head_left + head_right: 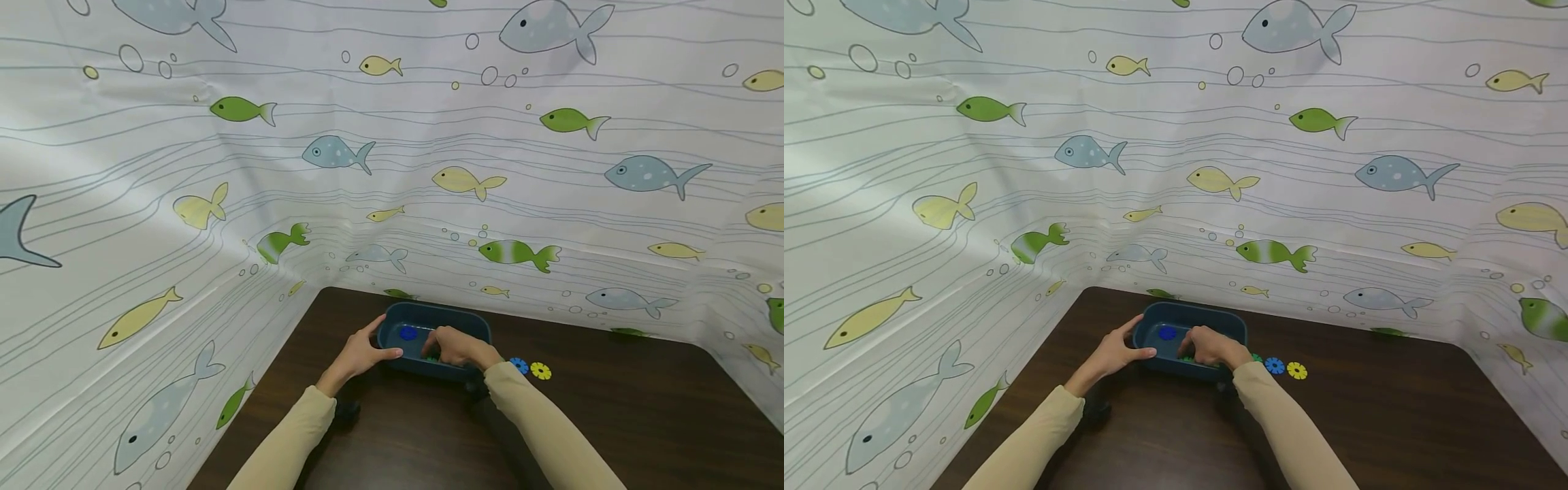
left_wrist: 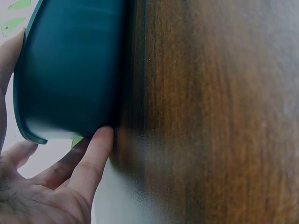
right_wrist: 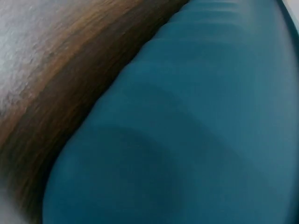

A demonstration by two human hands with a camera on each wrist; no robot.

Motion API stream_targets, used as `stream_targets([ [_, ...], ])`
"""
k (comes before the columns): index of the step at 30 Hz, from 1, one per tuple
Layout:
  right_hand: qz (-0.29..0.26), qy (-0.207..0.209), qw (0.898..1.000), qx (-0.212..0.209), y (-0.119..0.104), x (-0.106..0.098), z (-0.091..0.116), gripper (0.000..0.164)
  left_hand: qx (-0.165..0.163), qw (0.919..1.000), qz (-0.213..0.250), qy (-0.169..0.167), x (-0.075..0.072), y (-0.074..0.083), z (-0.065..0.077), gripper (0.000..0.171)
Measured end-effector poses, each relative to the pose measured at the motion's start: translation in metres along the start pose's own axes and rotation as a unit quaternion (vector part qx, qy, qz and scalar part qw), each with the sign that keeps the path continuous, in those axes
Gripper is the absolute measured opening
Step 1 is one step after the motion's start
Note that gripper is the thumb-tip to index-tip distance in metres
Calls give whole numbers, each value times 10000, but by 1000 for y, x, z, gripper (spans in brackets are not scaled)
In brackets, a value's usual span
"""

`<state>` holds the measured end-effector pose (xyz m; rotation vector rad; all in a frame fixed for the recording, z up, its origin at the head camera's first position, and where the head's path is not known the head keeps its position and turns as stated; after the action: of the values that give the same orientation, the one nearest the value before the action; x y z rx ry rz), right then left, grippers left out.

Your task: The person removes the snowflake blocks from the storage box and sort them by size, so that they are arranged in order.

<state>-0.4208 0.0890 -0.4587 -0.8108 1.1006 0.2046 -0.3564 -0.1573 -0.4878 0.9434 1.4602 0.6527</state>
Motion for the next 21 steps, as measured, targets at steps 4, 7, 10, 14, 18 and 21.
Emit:
stream_targets([
  [4,-13,-49,10000,51,2,3,-3,44,-6,10000,-34,8,0,0,1,103],
  [7,31,-79,9999,64,2,6,-5,39,-29,10000,-25,18,0,-1,2,103],
  [10,98,-52,9999,42,2,6,-5,32,-40,10000,-5,27,0,-1,3,102],
  [14,121,-7,9999,-70,2,5,-2,26,-39,10000,16,0,1,-1,3,102],
  [18,36,-57,9998,-161,0,0,4,25,-35,10000,28,-23,1,0,2,101],
  [21,-15,-151,9996,-221,0,-4,8,32,-45,10000,33,-14,0,0,1,101],
])
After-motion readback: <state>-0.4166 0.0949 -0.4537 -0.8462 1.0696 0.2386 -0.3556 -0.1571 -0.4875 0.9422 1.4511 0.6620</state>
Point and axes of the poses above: each hand's wrist, its own z-axis away from the middle knuckle, its own x-axis out of the palm, y = z × x, the point moved 2 cm from there along -z, towards the middle knuckle, and after that the axes turned 5 degrees about x, right-handed, at the moved point
